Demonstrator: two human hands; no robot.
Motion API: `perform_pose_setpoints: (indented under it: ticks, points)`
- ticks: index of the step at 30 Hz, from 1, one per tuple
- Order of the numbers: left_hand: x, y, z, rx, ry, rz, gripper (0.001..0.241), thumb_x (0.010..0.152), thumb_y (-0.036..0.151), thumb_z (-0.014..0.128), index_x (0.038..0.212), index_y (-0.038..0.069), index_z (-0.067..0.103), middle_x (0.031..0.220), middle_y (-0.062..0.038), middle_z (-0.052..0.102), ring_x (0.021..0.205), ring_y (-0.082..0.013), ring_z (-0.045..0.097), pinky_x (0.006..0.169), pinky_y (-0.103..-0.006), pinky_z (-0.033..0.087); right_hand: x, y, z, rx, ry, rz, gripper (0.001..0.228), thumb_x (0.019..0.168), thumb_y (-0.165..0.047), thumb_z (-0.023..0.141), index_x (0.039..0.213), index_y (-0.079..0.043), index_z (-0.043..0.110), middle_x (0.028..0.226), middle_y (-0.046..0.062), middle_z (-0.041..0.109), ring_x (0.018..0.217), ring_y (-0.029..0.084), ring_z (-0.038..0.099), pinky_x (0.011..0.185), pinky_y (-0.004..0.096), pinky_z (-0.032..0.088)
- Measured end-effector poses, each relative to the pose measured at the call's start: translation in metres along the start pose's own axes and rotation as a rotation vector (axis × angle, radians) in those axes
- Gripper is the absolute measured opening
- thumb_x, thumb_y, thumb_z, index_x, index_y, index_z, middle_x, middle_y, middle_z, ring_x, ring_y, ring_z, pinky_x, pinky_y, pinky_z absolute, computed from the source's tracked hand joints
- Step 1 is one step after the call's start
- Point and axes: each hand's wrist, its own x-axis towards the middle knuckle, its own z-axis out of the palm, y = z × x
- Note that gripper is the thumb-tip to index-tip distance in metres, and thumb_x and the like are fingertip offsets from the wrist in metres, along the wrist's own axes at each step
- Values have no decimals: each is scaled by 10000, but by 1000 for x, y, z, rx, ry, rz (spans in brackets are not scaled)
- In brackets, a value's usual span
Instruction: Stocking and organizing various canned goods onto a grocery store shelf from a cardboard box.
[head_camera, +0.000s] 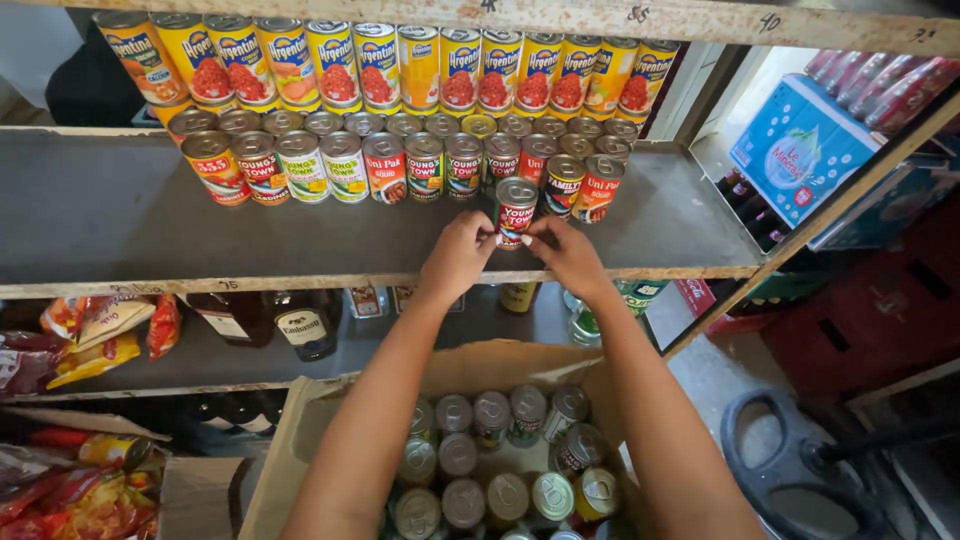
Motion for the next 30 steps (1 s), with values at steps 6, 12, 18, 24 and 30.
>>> perform_pose_setpoints:
  ticks: [6, 12, 18, 24, 30]
  points:
    - [2, 3, -1, -115, -80, -81, 192, 905, 111, 748, 1030, -4, 660, 1079, -162, 655, 906, -284, 751, 780, -348, 611, 0, -6, 1, 9, 1, 35, 270, 958, -177, 709, 1189, -47, 656, 1028, 47, 719, 893, 131, 660, 811, 312, 545]
    - [4, 4, -5, 75, -173, -9, 443, 887, 197, 744, 1276, 2, 660, 1244, -208, 629, 1125, -387, 641, 959, -440, 522, 1, -8, 1, -36, -14, 49, 330, 955, -176, 703, 1260, -70, 635, 1039, 60, 721, 870, 154, 656, 798, 318, 546]
    - [7, -6, -1, 97, -221, -2, 536, 901, 263, 721, 1349, -10, 609, 1373, -194, 602, 1266, -376, 572, 1077, -424, 449, 0, -13, 1, 5, -4, 8, 333, 952, -179, 707, 1251, -57, 625, 1090, 67, 725, 935, 165, 685, 831, 324, 552]
    - [8, -25, 7, 175, -262, 111, 639, 906, 294, 717, 1454, 19, 537, 1524, -170, 521, 1350, -375, 522, 1148, -419, 398, 1, -3, 1, -125, 41, -14, 401, 930, -193, 728, 1294, -68, 613, 1111, 102, 712, 935, 206, 698, 837, 348, 554]
    - [10, -21, 10, 266, -346, 79, 693, 940, 401, 658, 1527, 88, 468, 1589, -141, 439, 1353, -415, 474, 1159, -457, 362, 1, -8, 3, -195, 45, 22, 470, 906, -183, 746, 1343, -79, 608, 1138, 123, 693, 893, 228, 695, 806, 362, 567]
